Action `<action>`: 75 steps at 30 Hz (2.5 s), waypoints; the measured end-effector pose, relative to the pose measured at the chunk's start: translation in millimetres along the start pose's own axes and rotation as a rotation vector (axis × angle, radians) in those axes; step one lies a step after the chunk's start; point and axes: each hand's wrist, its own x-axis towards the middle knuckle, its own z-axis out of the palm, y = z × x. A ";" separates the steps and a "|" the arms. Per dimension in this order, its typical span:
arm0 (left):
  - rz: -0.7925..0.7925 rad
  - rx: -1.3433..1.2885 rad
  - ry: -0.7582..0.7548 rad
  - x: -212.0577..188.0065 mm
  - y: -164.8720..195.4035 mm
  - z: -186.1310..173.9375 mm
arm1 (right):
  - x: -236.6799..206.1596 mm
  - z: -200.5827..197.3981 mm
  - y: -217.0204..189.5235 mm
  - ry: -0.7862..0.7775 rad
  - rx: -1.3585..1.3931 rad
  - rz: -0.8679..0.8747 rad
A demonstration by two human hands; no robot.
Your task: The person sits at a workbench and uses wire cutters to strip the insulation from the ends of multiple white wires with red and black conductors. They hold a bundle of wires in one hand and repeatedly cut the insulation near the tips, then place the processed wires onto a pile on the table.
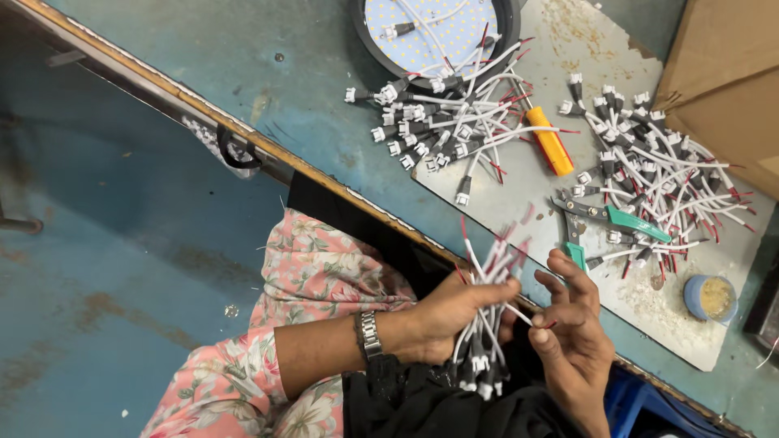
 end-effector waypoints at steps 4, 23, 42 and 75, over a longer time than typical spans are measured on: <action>0.171 -0.013 -0.010 -22.3 13.2 -7.2 | -15.2 20.0 -4.0 -0.018 -0.068 -0.089; 0.369 0.146 0.276 -41.8 63.2 -68.0 | -0.1 43.6 -59.7 0.083 0.706 -0.090; 0.015 0.273 0.005 -31.6 9.5 -41.3 | 112.2 -18.4 62.5 0.254 0.597 0.293; -0.106 0.782 -0.008 22.3 -70.2 -11.2 | -114.4 -39.0 72.9 0.458 0.231 0.613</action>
